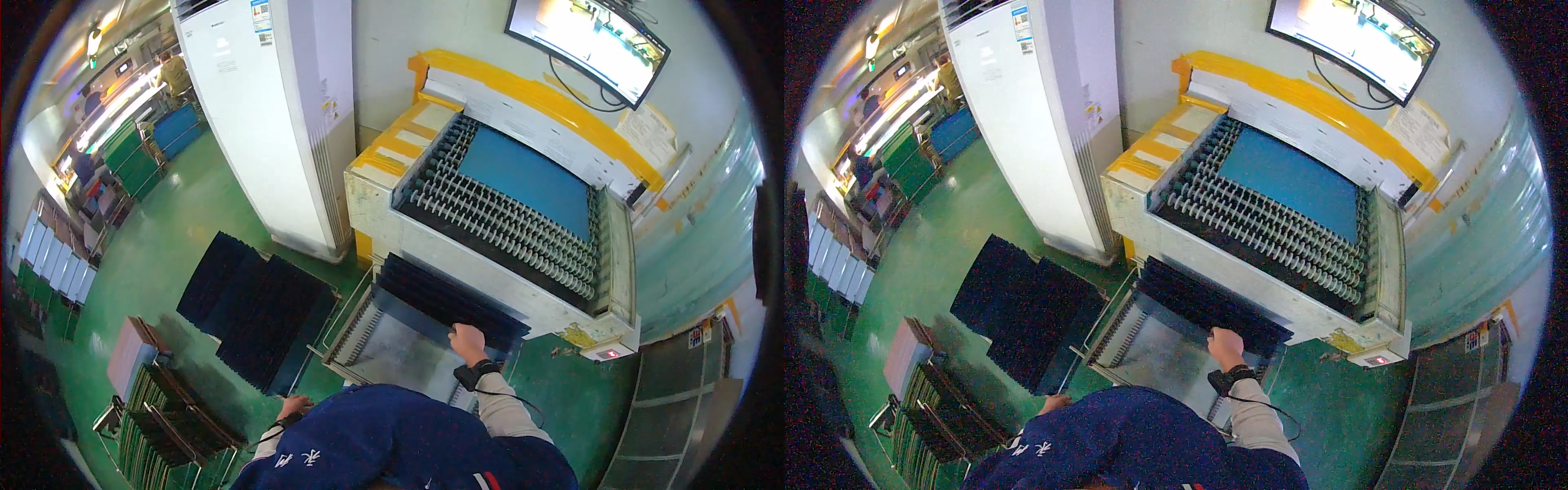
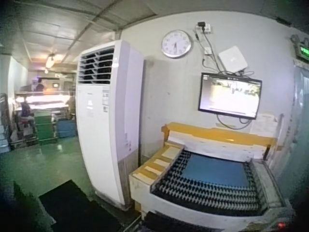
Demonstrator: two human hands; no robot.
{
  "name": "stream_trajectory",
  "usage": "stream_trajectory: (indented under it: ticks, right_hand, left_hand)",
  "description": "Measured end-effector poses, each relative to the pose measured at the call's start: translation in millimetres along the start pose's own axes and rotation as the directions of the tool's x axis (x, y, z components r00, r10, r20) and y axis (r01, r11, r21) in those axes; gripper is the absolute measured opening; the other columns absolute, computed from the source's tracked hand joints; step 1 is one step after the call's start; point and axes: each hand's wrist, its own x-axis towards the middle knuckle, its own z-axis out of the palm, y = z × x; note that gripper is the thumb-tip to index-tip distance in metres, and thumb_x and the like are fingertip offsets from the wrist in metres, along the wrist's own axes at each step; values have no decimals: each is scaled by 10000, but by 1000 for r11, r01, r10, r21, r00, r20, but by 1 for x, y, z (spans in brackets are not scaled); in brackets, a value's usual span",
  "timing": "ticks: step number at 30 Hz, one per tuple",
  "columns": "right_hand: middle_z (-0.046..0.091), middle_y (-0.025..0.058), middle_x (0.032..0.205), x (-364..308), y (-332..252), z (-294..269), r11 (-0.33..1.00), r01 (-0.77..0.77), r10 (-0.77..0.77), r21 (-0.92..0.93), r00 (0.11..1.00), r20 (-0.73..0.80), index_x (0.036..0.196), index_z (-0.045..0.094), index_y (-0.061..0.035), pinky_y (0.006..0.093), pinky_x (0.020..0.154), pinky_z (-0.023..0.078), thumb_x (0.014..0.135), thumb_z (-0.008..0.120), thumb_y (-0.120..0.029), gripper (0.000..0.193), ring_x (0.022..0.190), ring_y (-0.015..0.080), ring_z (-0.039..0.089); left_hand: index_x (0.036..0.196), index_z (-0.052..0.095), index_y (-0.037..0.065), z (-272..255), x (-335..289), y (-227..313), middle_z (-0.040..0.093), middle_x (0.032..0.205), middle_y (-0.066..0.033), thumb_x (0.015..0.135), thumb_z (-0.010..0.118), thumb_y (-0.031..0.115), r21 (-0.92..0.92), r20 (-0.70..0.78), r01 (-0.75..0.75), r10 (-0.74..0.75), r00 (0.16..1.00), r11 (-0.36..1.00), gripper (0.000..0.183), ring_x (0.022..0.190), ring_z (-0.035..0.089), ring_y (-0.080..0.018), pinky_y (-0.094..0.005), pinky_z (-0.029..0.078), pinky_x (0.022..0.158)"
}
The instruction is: Loading blue sheets from a rack into an industrial processing machine.
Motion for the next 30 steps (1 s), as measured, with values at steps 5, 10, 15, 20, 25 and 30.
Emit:
stream_trajectory:
  ticks: [5,10,15,20,25,30]
  right_hand:
    - [652,160,835,-4,3,2,999,46,-46,1,999,2,884,656,-87,464,712,478,764,628,-264,216,830,355,617]
    - [644,166,820,-6,-10,-17,993,103,-101,-64,994,29,859,648,-75,470,697,474,770,624,-268,214,817,360,614]
    - [645,165,818,-14,-24,-74,990,116,-116,-78,993,2,866,658,-85,465,700,476,769,626,-278,219,812,355,616]
    - [643,187,872,-42,-38,-161,996,87,-89,-32,992,-91,957,674,-105,441,733,482,752,645,-301,286,834,338,623]
    - [667,136,807,-43,22,-187,935,-5,74,356,981,-181,883,663,-29,386,685,475,727,678,-268,286,764,271,631]
    - [628,35,829,-53,48,-201,299,59,348,952,923,-167,957,641,-11,311,683,471,749,695,-132,246,742,171,587]
  left_hand:
    - [1088,540,1,-11,-12,29,613,1084,-161,852,587,200,-702,-13,185,-272,962,688,313,913,626,-284,-429,524,728]
    - [1115,490,13,-16,-13,19,609,1084,-180,873,560,205,-326,44,102,-93,995,940,317,880,619,-339,-449,517,696]
    - [1135,488,5,-26,-14,20,576,1159,-196,884,539,205,-2,21,-45,45,999,999,325,908,606,-372,-466,509,727]
    - [1220,452,7,-27,-11,34,534,1212,-225,903,490,203,-889,259,398,-466,846,228,375,947,590,-395,-485,504,744]
    - [1243,431,-1,-28,-15,35,514,1236,-228,928,383,239,-716,109,247,-245,963,653,399,980,572,-429,-503,493,797]
    - [1243,418,-14,-34,-7,36,514,1234,-231,923,374,215,-647,138,160,-91,986,745,396,999,558,-454,-531,480,832]
